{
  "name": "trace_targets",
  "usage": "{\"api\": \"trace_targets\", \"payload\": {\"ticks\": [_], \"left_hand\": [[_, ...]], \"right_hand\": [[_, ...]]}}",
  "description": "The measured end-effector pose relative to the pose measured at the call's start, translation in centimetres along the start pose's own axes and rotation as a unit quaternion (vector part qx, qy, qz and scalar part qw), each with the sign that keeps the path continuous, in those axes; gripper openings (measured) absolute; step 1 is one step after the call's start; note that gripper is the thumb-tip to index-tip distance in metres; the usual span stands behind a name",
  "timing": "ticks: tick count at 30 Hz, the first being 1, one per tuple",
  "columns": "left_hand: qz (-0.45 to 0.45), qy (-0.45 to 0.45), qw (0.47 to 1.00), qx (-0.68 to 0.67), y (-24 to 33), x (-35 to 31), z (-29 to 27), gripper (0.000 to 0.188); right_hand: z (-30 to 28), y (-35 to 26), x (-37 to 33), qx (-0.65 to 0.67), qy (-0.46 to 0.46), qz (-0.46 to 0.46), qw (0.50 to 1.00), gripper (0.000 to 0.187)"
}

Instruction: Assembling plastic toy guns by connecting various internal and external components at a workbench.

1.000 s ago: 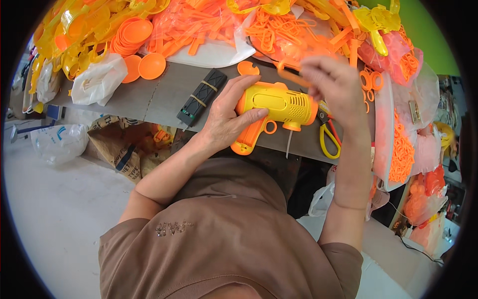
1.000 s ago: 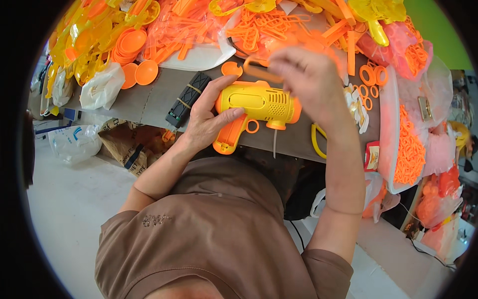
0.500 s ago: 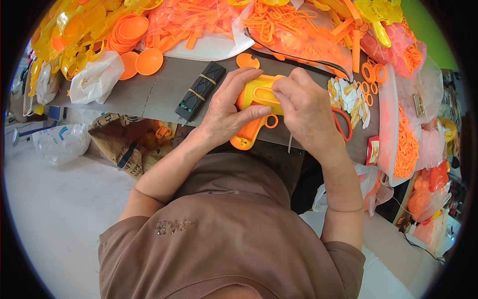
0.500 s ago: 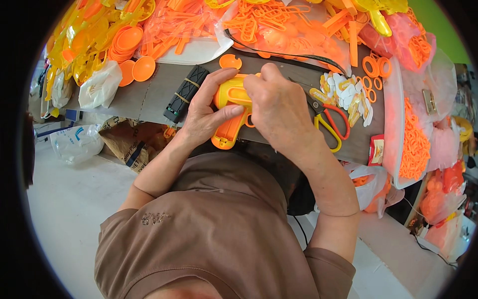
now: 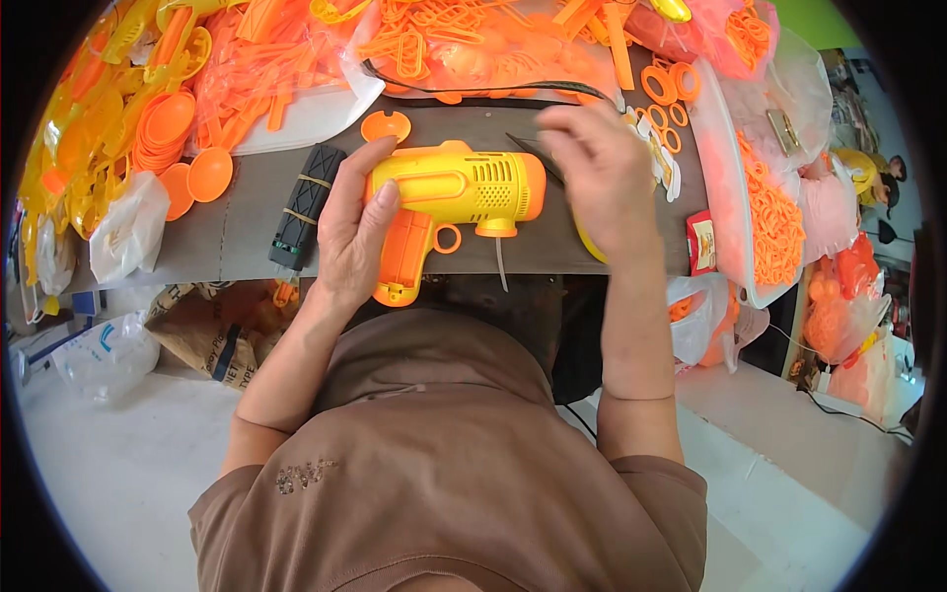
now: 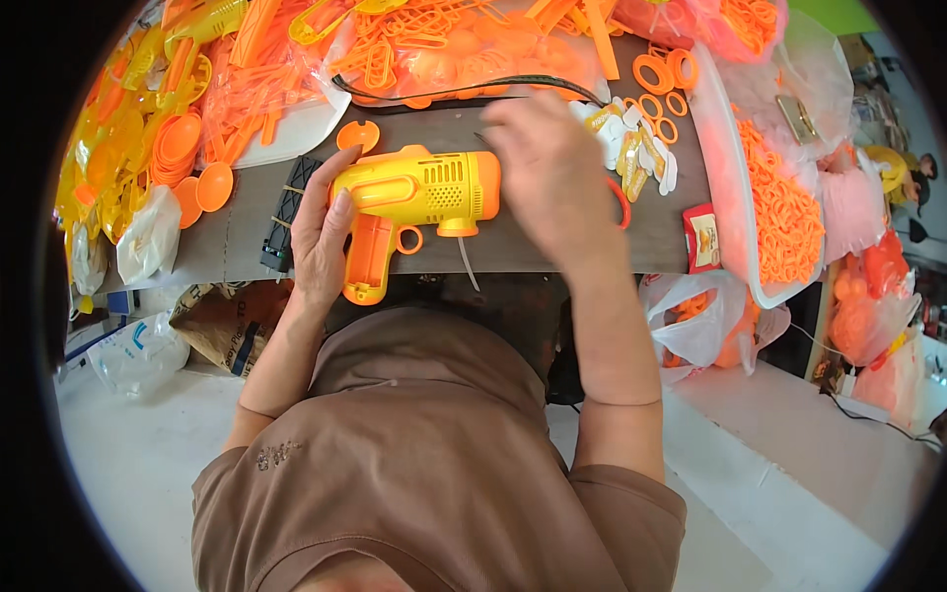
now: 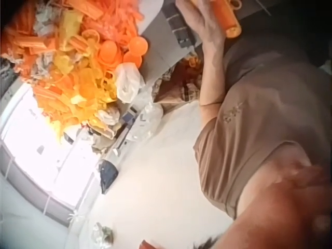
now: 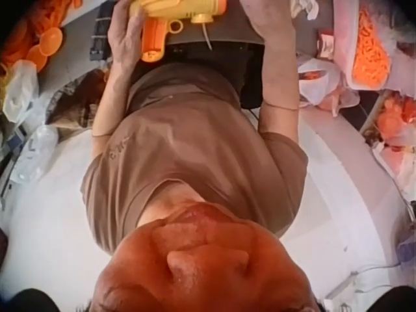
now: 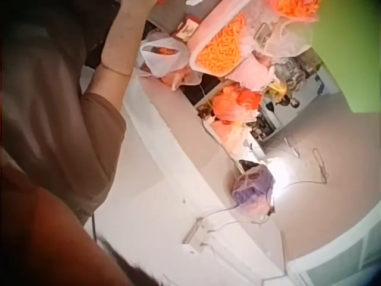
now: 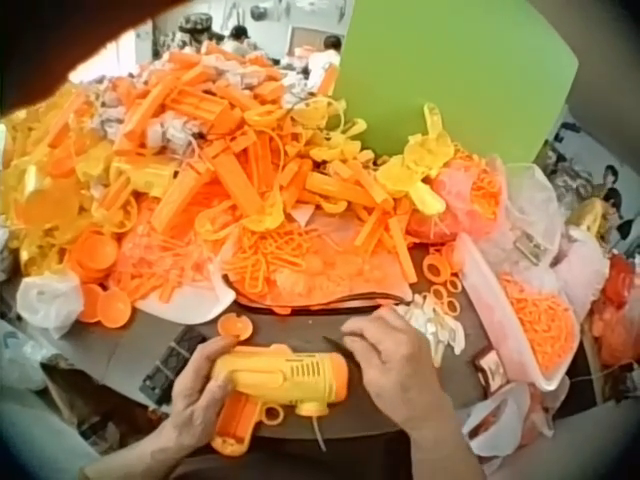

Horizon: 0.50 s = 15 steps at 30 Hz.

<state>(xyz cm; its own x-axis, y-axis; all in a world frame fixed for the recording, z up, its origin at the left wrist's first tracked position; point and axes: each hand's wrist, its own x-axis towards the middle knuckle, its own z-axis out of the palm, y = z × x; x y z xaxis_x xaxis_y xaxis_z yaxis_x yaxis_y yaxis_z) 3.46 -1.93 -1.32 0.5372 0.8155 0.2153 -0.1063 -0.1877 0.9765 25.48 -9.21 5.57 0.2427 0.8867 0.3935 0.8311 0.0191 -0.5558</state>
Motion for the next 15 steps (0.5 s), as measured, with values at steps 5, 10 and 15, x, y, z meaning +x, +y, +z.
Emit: {"api": "trace_targets", "payload": {"ticks": [5,10,15], "left_hand": [[0.006,-0.003,1.000,-0.020,-0.2,-0.2,0.0,0.041],[0.050,0.030,0.997,0.043,0.1,-0.4,-0.2,0.040],[0.226,0.065,0.951,0.203,4.5,-0.9,-0.6,0.039]], "right_hand": [[-1.5,4.7,-1.1,-0.105,-0.084,0.110,0.985,0.013],[-0.8,5.6,-1.5,-0.134,-0.109,0.091,0.981,0.009],[-2.0,2.6,-1.1,0.114,-0.033,0.097,0.988,0.001]]}}
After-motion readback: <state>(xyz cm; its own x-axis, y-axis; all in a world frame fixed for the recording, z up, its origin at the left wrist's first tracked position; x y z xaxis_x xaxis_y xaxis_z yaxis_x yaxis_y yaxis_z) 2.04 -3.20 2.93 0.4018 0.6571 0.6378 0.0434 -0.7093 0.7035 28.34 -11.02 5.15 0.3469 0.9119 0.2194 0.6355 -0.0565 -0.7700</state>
